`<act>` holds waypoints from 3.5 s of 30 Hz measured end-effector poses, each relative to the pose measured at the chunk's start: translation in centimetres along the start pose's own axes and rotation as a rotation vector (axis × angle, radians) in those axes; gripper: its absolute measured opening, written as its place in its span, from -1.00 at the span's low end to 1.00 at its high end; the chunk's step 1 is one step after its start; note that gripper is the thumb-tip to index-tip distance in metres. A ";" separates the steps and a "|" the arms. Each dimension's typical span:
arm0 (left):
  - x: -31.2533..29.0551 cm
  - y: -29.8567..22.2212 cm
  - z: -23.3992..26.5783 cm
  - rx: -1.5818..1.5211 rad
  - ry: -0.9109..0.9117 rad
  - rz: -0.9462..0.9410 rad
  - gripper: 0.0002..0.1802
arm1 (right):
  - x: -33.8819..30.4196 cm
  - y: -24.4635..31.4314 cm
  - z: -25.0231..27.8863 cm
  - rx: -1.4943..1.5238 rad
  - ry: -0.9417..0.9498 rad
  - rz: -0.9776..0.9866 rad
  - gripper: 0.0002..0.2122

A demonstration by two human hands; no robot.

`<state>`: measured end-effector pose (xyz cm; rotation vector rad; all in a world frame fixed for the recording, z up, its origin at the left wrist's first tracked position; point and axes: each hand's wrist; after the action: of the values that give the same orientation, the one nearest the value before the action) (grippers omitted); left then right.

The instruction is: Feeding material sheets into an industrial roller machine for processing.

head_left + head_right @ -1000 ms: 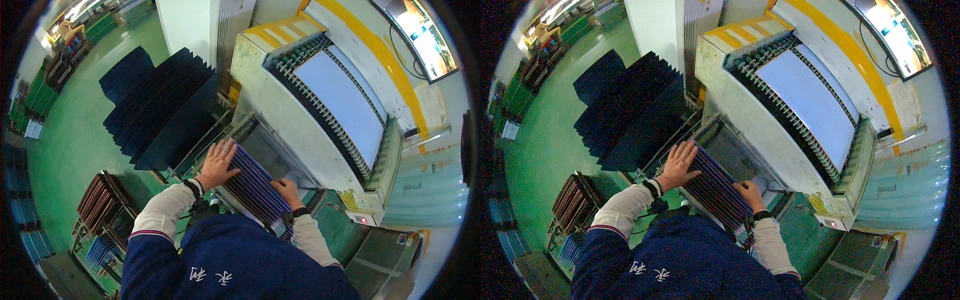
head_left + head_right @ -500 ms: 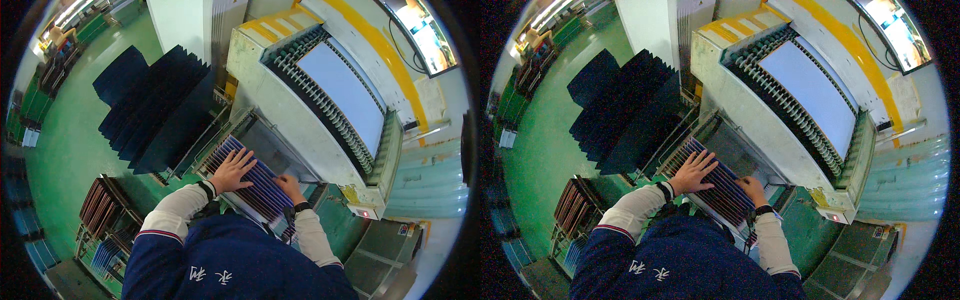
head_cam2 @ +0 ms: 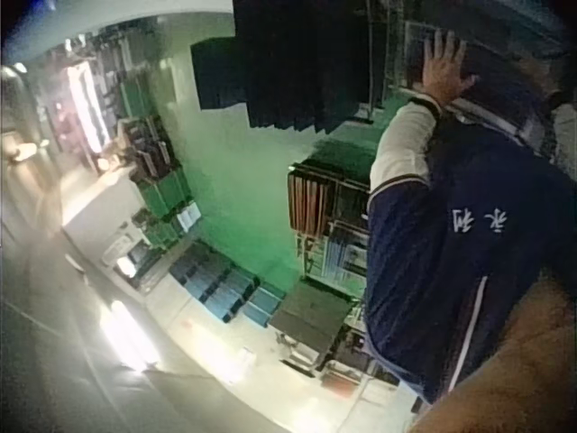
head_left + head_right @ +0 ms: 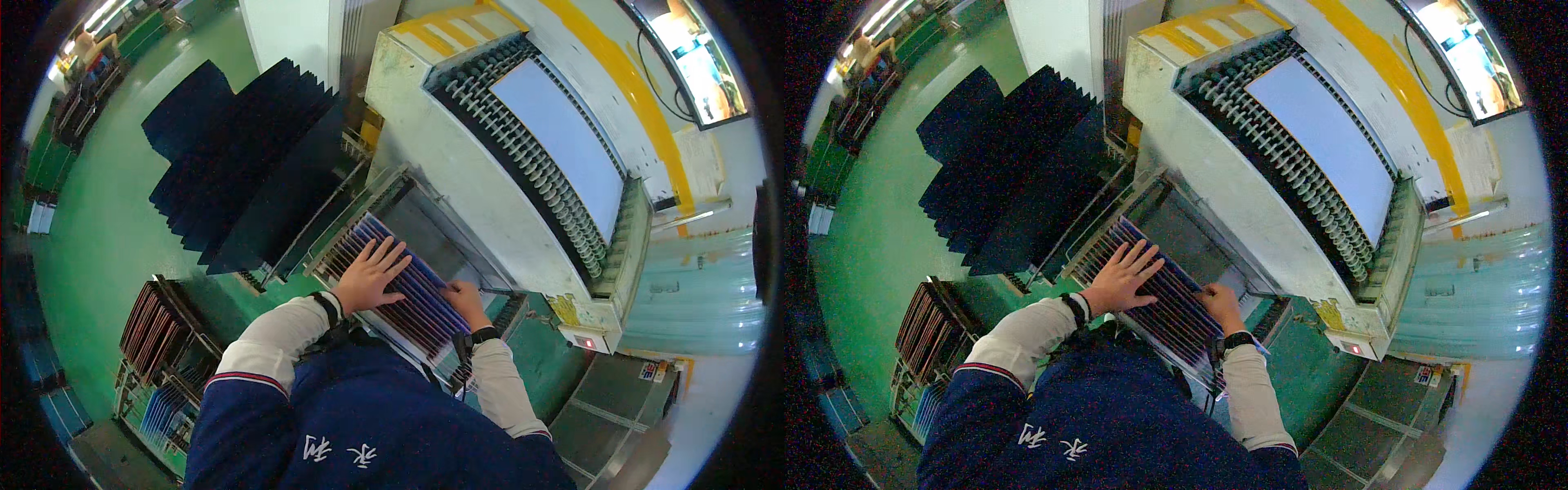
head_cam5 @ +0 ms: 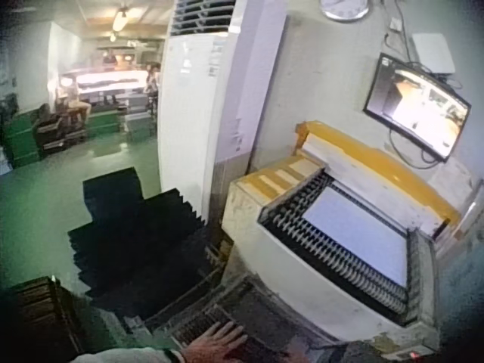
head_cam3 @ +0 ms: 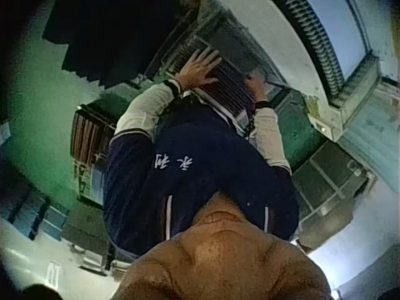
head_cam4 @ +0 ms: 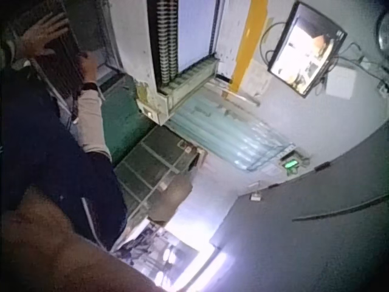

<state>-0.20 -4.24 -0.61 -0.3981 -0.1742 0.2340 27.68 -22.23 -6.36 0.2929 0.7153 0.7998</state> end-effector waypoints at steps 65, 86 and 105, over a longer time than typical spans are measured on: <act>2.3 -0.7 1.4 0.100 0.105 0.081 -0.03 | 1.5 5.7 16.0 1.789 0.000 0.012 -0.77; 2.9 -0.7 1.4 0.118 0.109 0.087 -0.05 | 4.8 6.0 17.8 1.736 0.022 -0.003 -0.61; 2.2 -0.2 0.4 0.118 0.073 0.080 -0.05 | 0.6 0.9 2.3 0.162 0.258 0.080 -0.56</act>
<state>1.87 -3.77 0.08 -0.2965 -0.0720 0.3068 29.01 -21.13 -4.53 0.3703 1.0193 0.8665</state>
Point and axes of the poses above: each hand's wrist, its own x-axis towards the middle knuckle, its own z-axis out of the back of the hand, y = z × x, and after that the axes turned 6 degrees about -z, right-handed
